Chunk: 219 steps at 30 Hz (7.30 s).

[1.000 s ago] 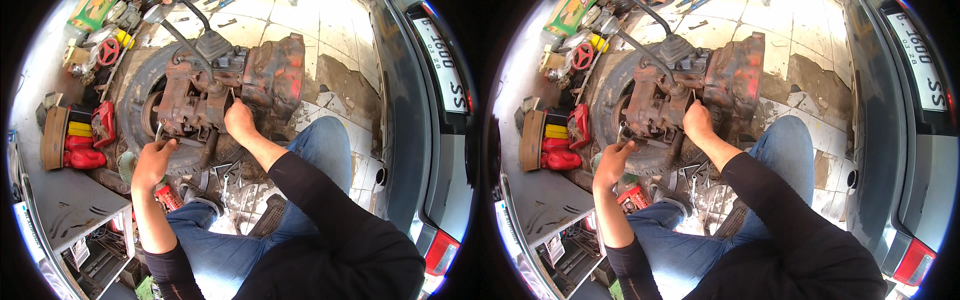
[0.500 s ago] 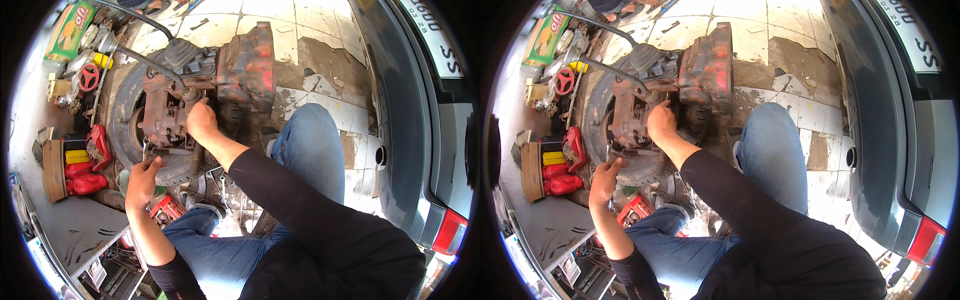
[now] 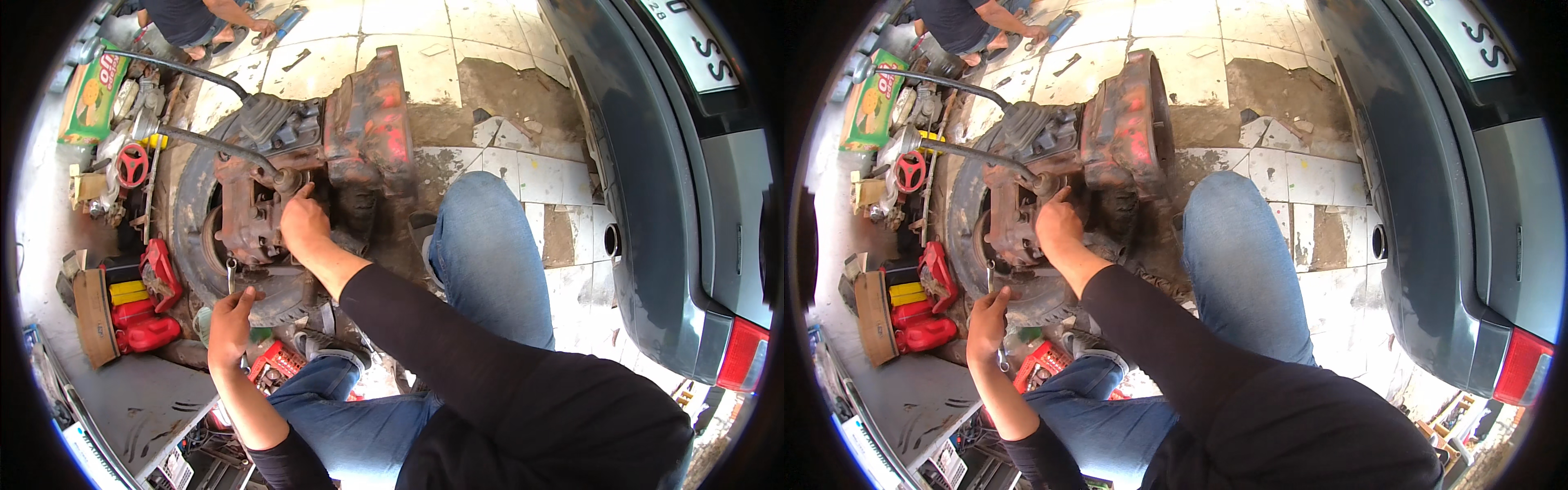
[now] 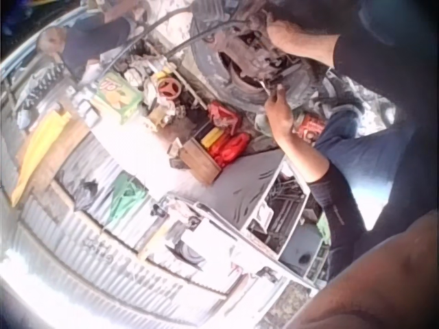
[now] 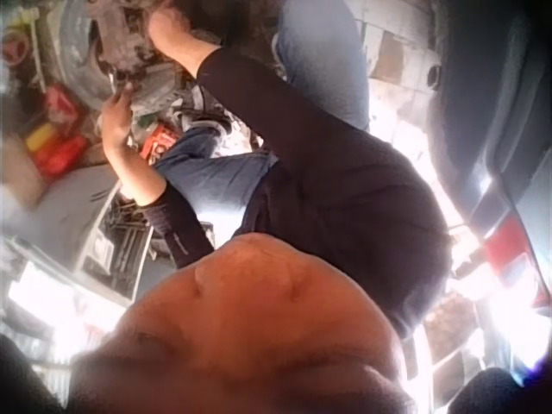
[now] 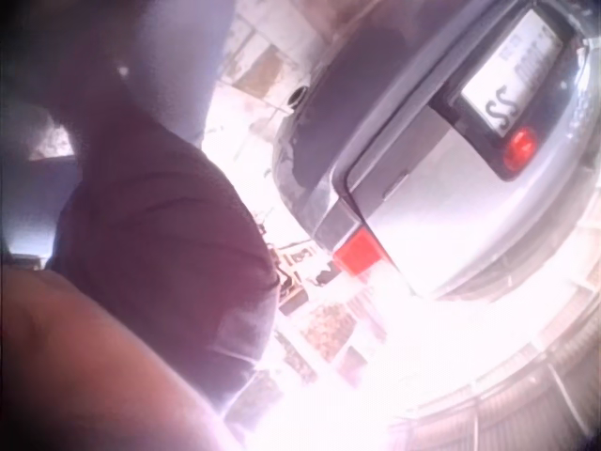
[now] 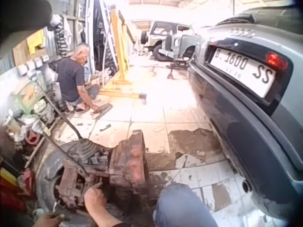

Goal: The person uses a wrench to tighten bolts on a rusty mechanical part resting on a tire. They repeatedly reach into a red basket to select different wrenches and continue working on the machinery.

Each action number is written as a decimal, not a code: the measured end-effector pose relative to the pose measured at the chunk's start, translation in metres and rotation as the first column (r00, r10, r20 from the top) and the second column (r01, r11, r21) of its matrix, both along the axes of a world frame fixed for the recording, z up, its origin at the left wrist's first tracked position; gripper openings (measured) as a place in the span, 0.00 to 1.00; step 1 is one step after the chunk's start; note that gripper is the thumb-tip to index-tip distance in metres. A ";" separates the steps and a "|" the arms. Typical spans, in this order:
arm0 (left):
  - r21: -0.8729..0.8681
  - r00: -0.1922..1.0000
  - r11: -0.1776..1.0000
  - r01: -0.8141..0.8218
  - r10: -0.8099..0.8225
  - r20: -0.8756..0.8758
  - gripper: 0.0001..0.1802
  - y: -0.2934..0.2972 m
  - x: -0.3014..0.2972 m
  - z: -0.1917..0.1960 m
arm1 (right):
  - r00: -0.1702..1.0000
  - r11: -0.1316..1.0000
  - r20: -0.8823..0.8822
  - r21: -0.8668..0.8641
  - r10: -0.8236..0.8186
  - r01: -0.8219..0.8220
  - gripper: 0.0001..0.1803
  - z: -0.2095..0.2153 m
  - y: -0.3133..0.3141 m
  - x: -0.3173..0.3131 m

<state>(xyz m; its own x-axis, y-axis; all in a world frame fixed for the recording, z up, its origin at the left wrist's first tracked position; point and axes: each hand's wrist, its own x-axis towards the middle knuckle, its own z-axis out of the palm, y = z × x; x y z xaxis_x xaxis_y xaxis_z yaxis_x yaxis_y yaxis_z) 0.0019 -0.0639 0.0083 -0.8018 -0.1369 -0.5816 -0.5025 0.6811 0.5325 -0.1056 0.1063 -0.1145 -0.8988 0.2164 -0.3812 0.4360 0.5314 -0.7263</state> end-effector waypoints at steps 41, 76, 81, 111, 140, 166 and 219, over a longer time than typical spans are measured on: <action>-0.294 0.941 0.954 0.058 -0.150 -0.302 0.17 0.124 -0.118 -0.104 | 0.906 0.998 -0.418 0.039 0.064 -0.052 0.21 0.105 0.206 -0.117; 0.408 0.838 0.910 0.078 -0.282 0.468 0.55 0.248 0.184 -0.200 | 0.862 0.982 -0.503 0.187 0.066 0.033 0.22 0.108 0.127 -0.121; 0.445 0.820 0.895 0.026 -0.274 0.503 0.57 0.260 0.172 -0.178 | 0.865 0.971 -0.493 0.237 0.097 0.026 0.21 0.080 0.137 -0.142; -0.602 0.976 0.776 0.187 -0.214 0.026 0.21 0.159 -0.159 -0.068 | 0.886 0.938 -0.309 0.148 0.345 -0.314 0.18 0.095 0.183 -0.157; -0.644 0.998 0.764 0.039 0.002 0.063 0.23 0.182 -0.151 -0.086 | 0.907 0.967 -0.348 -0.001 0.237 -0.253 0.16 0.119 0.187 -0.162; -0.658 0.937 0.682 0.320 -0.127 0.324 0.24 0.184 -0.220 -0.060 | 0.897 0.959 -0.355 -0.007 0.261 -0.282 0.16 0.114 0.186 -0.164; -0.667 0.982 0.725 0.173 -0.072 0.177 0.25 0.181 -0.197 -0.058 | 0.874 0.928 -0.342 -0.014 0.346 -0.373 0.15 0.118 0.199 -0.165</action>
